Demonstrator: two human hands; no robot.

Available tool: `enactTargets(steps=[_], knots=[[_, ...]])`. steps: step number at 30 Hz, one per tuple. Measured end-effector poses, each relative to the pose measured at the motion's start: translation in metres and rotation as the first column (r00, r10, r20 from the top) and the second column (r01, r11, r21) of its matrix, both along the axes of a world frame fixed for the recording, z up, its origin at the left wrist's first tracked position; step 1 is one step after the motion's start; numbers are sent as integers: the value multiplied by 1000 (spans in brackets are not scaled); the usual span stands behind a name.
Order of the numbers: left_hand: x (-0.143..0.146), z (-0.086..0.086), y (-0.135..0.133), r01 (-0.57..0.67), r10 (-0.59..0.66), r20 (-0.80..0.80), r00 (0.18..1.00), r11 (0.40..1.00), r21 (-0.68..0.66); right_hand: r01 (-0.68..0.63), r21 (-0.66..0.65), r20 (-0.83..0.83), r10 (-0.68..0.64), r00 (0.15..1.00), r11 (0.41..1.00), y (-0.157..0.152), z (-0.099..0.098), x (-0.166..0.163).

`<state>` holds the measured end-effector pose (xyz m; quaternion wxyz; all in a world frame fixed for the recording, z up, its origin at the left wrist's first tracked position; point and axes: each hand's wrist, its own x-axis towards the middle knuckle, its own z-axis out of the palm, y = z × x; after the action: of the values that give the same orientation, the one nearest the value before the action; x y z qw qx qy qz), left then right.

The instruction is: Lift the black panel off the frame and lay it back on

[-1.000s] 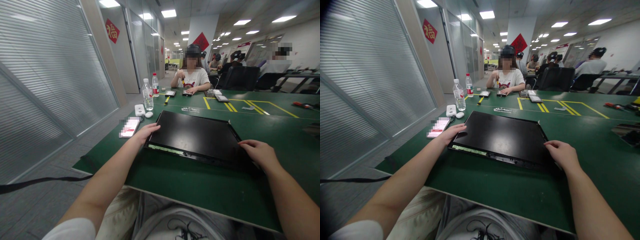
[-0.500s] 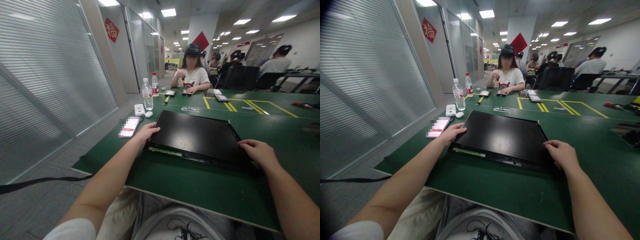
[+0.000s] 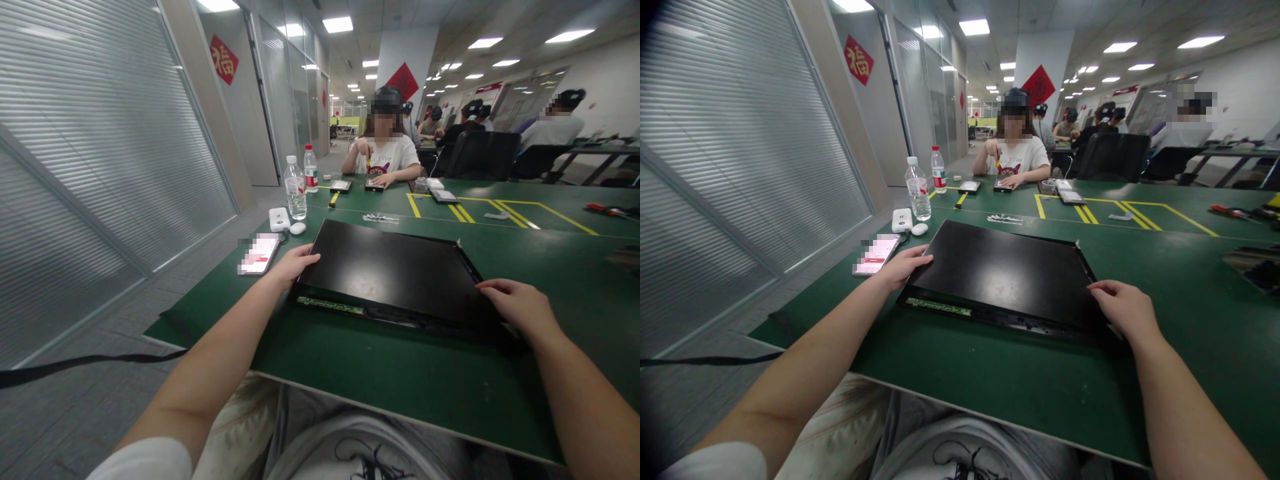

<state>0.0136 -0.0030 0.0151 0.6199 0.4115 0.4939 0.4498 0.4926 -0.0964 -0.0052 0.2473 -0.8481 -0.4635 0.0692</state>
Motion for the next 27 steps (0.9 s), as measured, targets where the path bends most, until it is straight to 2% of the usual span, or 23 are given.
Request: enactTargets(steps=[17, 23, 27], knots=[[0, 3, -5, 22, -24, 19, 1000, 993, 116, -4, -40, 2, 4, 1000, 999, 1, -3, 2], [1, 6, -7, 20, -33, 63, 997, 982, 185, -11, 22, 14, 11, 1000, 1000, 1, -6, 4], [1, 8, -8, 39, -58, 74, 996, 971, 237, 21, 47, -35, -20, 999, 999, 0, -7, 6]])
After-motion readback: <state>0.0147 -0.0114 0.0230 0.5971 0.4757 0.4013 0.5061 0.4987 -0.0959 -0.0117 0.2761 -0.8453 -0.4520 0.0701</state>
